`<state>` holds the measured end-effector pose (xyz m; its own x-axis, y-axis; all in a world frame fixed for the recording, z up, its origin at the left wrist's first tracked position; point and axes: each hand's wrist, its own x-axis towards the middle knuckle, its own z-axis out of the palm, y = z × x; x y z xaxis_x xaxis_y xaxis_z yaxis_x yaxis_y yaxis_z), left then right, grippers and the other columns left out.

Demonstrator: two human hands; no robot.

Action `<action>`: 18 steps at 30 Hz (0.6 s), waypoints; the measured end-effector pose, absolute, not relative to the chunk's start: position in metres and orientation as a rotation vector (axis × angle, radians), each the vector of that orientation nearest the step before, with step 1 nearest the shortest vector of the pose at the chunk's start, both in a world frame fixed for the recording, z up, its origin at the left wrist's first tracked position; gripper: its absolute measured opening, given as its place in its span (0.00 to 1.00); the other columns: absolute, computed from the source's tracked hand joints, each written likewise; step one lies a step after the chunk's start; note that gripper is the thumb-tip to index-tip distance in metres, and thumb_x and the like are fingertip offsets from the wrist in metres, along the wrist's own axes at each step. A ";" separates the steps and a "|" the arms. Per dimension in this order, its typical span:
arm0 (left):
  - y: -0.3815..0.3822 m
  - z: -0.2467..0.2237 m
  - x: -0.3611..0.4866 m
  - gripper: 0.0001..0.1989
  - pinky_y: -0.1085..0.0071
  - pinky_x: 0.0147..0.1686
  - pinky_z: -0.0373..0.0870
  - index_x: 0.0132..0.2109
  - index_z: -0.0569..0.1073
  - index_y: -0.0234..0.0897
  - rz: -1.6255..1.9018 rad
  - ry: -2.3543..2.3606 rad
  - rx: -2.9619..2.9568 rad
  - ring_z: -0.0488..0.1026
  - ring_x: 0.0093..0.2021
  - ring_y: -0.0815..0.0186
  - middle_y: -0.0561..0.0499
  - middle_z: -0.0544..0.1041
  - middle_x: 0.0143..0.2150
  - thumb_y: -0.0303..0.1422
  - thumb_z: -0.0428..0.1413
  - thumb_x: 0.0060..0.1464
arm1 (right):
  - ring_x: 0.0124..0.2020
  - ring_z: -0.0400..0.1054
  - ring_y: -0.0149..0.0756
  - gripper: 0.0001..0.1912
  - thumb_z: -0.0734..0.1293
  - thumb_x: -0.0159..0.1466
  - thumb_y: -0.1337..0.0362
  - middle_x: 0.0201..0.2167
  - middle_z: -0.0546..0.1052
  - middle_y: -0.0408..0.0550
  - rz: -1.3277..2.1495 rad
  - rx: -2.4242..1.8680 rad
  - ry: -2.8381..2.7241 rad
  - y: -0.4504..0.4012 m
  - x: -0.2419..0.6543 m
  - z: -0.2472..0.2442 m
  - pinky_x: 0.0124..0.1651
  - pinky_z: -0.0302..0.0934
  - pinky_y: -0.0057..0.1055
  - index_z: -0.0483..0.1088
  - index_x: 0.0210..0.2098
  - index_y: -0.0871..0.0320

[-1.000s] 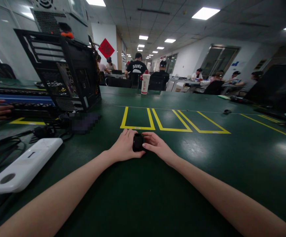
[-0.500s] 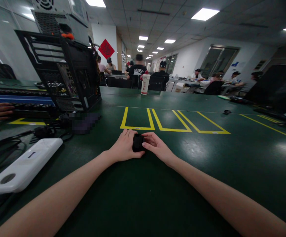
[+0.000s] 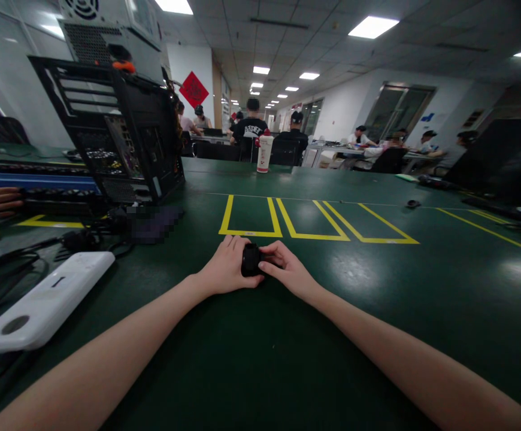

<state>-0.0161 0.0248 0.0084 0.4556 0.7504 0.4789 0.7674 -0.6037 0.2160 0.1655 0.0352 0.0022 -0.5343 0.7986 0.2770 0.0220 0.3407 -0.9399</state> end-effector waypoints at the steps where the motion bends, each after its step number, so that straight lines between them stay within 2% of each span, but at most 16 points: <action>1: 0.025 0.008 -0.016 0.29 0.60 0.41 0.63 0.46 0.60 0.31 -0.848 -1.383 -2.654 0.62 0.41 0.57 0.44 0.64 0.41 0.46 0.56 0.41 | 0.44 0.64 0.35 0.12 0.65 0.55 0.65 0.41 0.67 0.45 1.262 -0.738 -1.834 0.035 0.166 0.002 0.49 0.58 0.39 0.62 0.40 0.55; 6: 0.025 0.007 -0.017 0.29 0.60 0.41 0.63 0.46 0.60 0.33 -0.863 -1.397 -2.653 0.62 0.42 0.56 0.44 0.64 0.42 0.46 0.56 0.40 | 0.48 0.62 0.38 0.21 0.65 0.56 0.65 0.46 0.66 0.49 1.287 -0.792 -1.864 0.036 0.167 0.003 0.52 0.56 0.42 0.59 0.48 0.54; 12: 0.024 0.009 -0.017 0.29 0.59 0.41 0.63 0.46 0.60 0.33 -0.856 -1.407 -2.682 0.62 0.42 0.56 0.43 0.64 0.42 0.46 0.56 0.41 | 0.48 0.63 0.36 0.19 0.67 0.53 0.69 0.44 0.67 0.46 1.277 -0.708 -1.891 0.036 0.169 0.003 0.53 0.56 0.41 0.61 0.43 0.55; 18: 0.025 0.009 -0.017 0.29 0.60 0.40 0.63 0.46 0.60 0.33 -0.877 -1.413 -2.672 0.62 0.42 0.56 0.44 0.65 0.41 0.46 0.56 0.40 | 0.46 0.64 0.36 0.13 0.66 0.55 0.65 0.42 0.68 0.46 1.313 -0.725 -1.816 0.037 0.166 0.001 0.52 0.57 0.40 0.62 0.39 0.55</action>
<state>-0.0174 0.0249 0.0086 0.4415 0.7640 0.4705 0.7609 -0.5967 0.2549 0.1660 0.0367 0.0014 -0.5448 0.7995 0.2530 0.0100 0.3079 -0.9514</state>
